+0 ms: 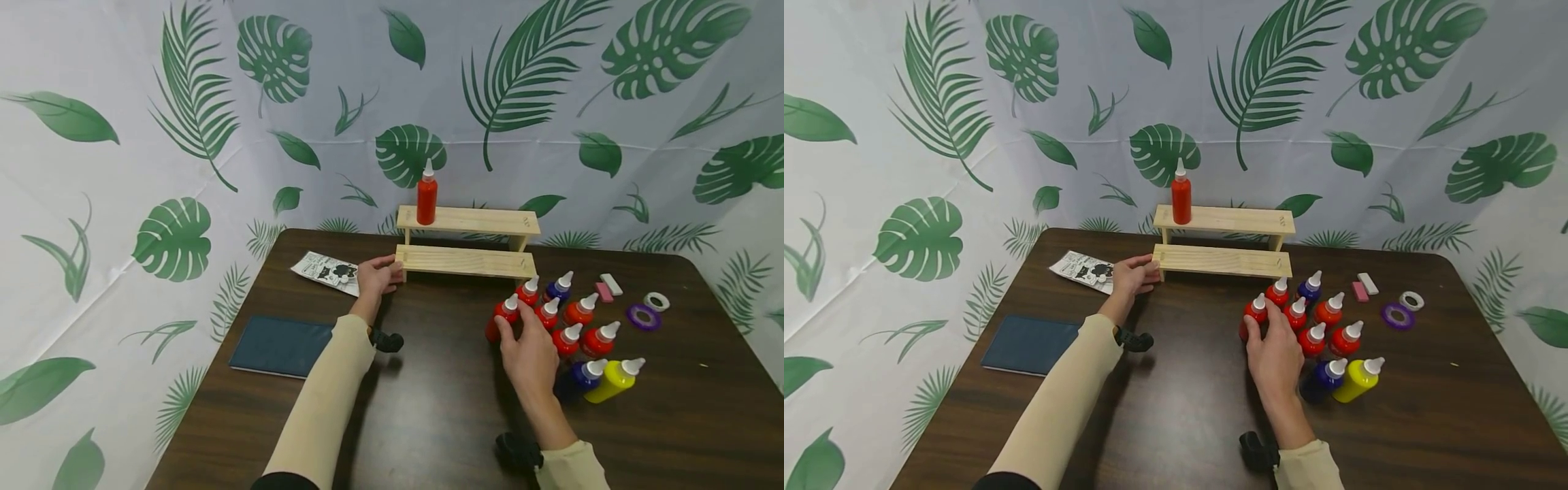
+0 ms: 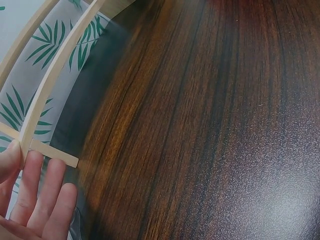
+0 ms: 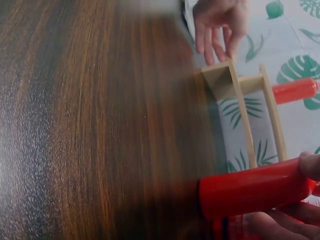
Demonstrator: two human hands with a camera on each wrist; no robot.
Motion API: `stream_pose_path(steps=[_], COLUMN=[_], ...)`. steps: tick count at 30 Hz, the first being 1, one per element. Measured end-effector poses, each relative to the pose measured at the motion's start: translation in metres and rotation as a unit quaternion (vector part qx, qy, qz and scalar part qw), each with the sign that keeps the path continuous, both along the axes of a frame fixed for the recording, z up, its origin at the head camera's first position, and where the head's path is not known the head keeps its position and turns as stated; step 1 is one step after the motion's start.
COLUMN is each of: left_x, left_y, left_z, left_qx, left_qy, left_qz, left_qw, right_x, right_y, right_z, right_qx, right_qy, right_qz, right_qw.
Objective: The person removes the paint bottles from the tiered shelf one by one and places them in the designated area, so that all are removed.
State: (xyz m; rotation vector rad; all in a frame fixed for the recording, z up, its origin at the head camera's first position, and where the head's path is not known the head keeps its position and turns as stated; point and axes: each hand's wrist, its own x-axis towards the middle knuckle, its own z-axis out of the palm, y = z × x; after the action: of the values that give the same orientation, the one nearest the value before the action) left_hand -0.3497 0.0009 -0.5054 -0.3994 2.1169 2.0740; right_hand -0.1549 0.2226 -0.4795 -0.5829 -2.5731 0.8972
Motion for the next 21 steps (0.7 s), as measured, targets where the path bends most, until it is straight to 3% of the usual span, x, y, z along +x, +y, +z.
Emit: stream_pose_path(steps=[8,11,16,21], left_x=[0.001,0.002,0.002,0.002], left_y=[0.0,-0.001,0.0,0.0], left_z=[-0.001,-0.001,0.0,0.0], left_qx=[0.006,0.007,0.004,0.005], left_qy=[0.005,0.004,0.008,0.008], left_qz=[-0.002,-0.002,-0.004,-0.004], left_qw=[1.0,1.0,1.0,1.0], right_x=[0.002,0.003,0.008,0.011], right_y=[0.001,0.0,-0.002,-0.006], right_z=[0.004,0.007,0.018,0.037], right_qx=[-0.003,-0.004,-0.011,0.003], right_qy=[-0.033,-0.027,0.023,0.112], right_qz=[0.006,0.008,0.008,0.009], right_qw=[0.999,1.0,1.0,0.994])
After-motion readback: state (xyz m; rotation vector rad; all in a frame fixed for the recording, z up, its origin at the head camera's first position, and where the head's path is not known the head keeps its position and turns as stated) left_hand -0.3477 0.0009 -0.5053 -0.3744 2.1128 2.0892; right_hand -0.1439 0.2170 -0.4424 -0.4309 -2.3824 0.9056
